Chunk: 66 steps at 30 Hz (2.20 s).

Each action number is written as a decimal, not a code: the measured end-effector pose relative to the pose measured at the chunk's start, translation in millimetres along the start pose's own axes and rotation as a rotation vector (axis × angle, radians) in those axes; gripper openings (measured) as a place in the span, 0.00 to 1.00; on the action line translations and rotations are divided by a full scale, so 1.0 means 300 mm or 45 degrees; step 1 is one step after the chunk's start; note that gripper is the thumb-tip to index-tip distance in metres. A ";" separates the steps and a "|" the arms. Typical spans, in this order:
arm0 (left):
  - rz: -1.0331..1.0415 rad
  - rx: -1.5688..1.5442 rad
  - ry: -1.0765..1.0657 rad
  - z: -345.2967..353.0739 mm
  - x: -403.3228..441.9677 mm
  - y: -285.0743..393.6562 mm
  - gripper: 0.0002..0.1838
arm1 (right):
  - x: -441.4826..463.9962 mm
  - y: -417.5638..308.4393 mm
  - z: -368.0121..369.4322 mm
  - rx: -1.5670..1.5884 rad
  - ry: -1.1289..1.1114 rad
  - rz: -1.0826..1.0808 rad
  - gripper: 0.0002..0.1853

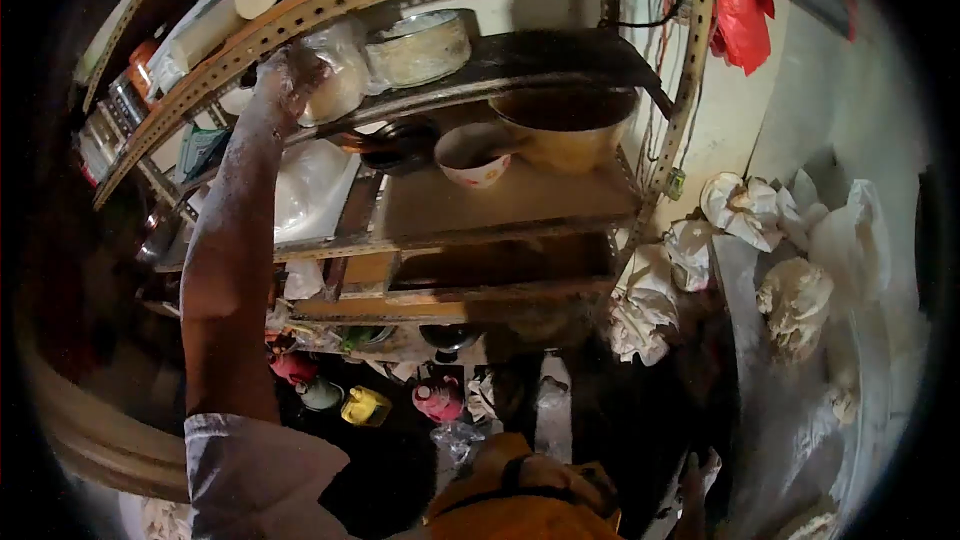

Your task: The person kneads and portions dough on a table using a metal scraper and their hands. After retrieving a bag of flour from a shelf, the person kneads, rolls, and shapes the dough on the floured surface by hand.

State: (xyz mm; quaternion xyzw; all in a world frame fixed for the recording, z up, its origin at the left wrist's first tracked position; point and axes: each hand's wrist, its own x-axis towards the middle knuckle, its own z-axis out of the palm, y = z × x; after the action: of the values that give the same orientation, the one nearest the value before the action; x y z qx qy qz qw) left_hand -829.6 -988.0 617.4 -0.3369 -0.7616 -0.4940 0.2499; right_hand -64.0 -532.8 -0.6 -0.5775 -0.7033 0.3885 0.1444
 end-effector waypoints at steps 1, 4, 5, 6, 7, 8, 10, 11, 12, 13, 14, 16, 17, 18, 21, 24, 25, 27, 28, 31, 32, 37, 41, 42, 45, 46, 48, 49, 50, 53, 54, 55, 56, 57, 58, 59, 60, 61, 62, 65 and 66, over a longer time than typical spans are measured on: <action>0.169 0.172 0.042 0.020 -0.021 0.000 0.18 | 0.022 0.112 0.020 -0.092 0.083 -0.268 0.33; 0.007 -0.168 0.162 0.100 -0.128 0.024 0.18 | -0.127 -0.121 -0.088 -0.141 -0.046 0.058 0.36; -0.013 -0.243 0.160 0.139 -0.204 0.036 0.19 | -0.124 -0.148 -0.097 -0.028 -0.071 0.009 0.38; -0.035 -0.307 0.128 0.207 -0.287 0.042 0.19 | -0.143 -0.054 -0.099 0.081 -0.065 -0.007 0.39; -0.064 -0.359 0.073 0.287 -0.384 0.041 0.19 | -0.174 -0.075 -0.115 0.039 -0.030 -0.006 0.39; -0.102 -0.409 -0.004 0.379 -0.481 0.037 0.20 | -0.203 -0.150 -0.129 -0.057 0.006 0.020 0.38; -0.221 -0.516 -0.234 0.608 -0.705 0.025 0.20 | -0.250 -0.238 -0.168 -0.195 0.085 0.151 0.38; -0.298 -0.557 -0.357 0.701 -0.832 0.019 0.21 | -0.269 -0.287 -0.198 -0.223 0.128 0.242 0.37; -0.375 -0.589 -0.494 0.794 -0.963 0.020 0.21 | -0.233 -0.100 -0.198 -0.303 0.096 0.085 0.41; -0.449 -0.613 -0.625 0.869 -1.086 0.030 0.21 | -0.258 -0.123 -0.239 -0.273 0.128 0.247 0.41; -0.519 -0.641 -0.756 0.936 -1.201 0.043 0.22 | -0.244 -0.189 -0.249 -0.236 0.148 0.366 0.42; -0.650 -0.694 -0.989 1.043 -1.397 0.074 0.22 | -0.209 -0.165 -0.299 -0.258 0.184 0.390 0.41; -0.713 -0.732 -1.100 1.084 -1.474 0.087 0.23 | -0.199 -0.160 -0.336 -0.299 0.193 0.382 0.40; -0.773 -0.765 -1.214 1.143 -1.550 0.106 0.23 | -0.169 -0.118 -0.374 -0.290 0.210 0.408 0.40; -0.936 -1.092 -1.456 1.329 -1.699 0.161 0.24 | -0.067 -0.035 -0.493 -0.297 0.320 0.421 0.40; -1.000 -1.294 -1.555 1.484 -1.733 0.316 0.25 | 0.030 0.122 -0.587 -0.293 0.531 0.485 0.40; -0.733 -1.221 -1.565 1.531 -1.735 0.419 0.25 | 0.057 0.181 -0.618 -0.281 0.527 0.506 0.40; -0.704 -0.734 -1.707 1.650 -1.705 0.521 0.24 | 0.142 0.285 -0.707 -0.424 0.621 0.660 0.41; -0.682 -0.500 -1.788 1.709 -1.690 0.571 0.23 | 0.186 0.299 -0.752 -0.411 0.635 0.673 0.41; -0.492 -0.837 -1.817 1.877 -1.664 0.775 0.23 | 0.297 0.312 -0.792 -0.339 0.616 0.845 0.41; -0.568 -1.066 -1.758 1.935 -1.671 0.831 0.23 | 0.320 0.289 -0.793 -0.369 0.512 0.695 0.41; -0.382 -0.915 -2.230 2.309 -1.611 1.069 0.25 | 0.377 0.175 -0.768 -0.179 0.174 0.261 0.40; 0.235 -0.737 -2.483 2.688 -1.589 1.298 0.26 | 0.336 0.118 -0.790 -0.134 0.290 0.362 0.37; 0.304 -0.865 -2.510 2.852 -1.608 1.360 0.28 | 0.358 0.122 -0.821 -0.147 0.315 0.402 0.37; 0.297 -1.122 -2.506 3.295 -1.775 1.314 0.24 | 0.411 0.274 -0.763 0.616 0.529 0.547 0.38; 0.281 -1.171 -2.507 3.461 -1.843 1.294 0.22 | 0.451 0.357 -0.724 0.606 0.600 0.526 0.38; 0.173 -0.423 -2.445 3.747 -1.950 1.304 0.34 | 0.525 0.280 -0.908 0.439 0.609 0.610 0.41; 0.128 -0.178 -2.411 3.851 -1.966 1.316 0.38 | 0.572 0.210 -1.022 0.436 0.569 0.623 0.45; 0.716 -0.524 -2.059 3.927 -1.953 1.315 0.42 | 0.637 0.199 -1.091 0.440 0.556 0.635 0.45; 1.128 -0.817 -1.733 4.088 -2.019 1.326 0.47 | 0.839 0.212 -1.249 0.401 0.652 0.698 0.49; 1.015 -0.821 -1.815 4.147 -2.048 1.330 0.47 | 0.916 0.227 -1.292 0.360 0.649 0.720 0.49; 0.900 -0.830 -1.882 4.210 -2.078 1.350 0.48 | 0.990 0.278 -1.287 0.451 0.745 0.678 0.50; 0.779 -0.842 -1.934 4.263 -2.104 1.382 0.49 | 1.066 0.321 -1.287 0.497 0.785 0.661 0.50; 0.714 -0.837 -1.967 4.290 -2.116 1.391 0.49 | 1.141 0.362 -1.289 0.544 0.826 0.643 0.50; 0.648 -0.832 -1.998 4.309 -2.123 1.412 0.49 | 1.213 0.380 -1.291 0.494 0.929 0.588 0.50; 0.604 -0.803 -2.020 4.320 -2.120 1.432 0.48 | 1.271 0.394 -1.291 0.447 1.031 0.536 0.50; 0.589 -0.772 -2.028 4.311 -2.110 1.451 0.47 | 1.317 0.384 -1.318 0.467 1.014 0.562 0.50; 0.586 -0.727 -2.032 4.286 -2.095 1.477 0.45 | 1.353 0.357 -1.363 0.332 0.870 0.705 0.47; 0.644 -0.642 -1.996 4.241 -2.074 1.511 0.44 | 1.384 0.426 -1.359 0.589 0.897 0.601 0.43; 0.961 -0.468 -1.742 3.971 -1.971 1.706 0.41 | 1.381 0.574 -1.346 1.430 1.193 0.250 0.31; 1.044 -0.499 -1.718 3.833 -1.929 1.790 0.40 | 1.272 0.511 -1.454 1.367 1.054 0.282 0.29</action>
State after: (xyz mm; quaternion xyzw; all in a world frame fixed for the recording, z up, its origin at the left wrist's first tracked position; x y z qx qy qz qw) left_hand -101.1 69.7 73.3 -0.8519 -0.4640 -0.1782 -0.1652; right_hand 216.4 -9.6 82.6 -0.5955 -0.2371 0.4431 0.6268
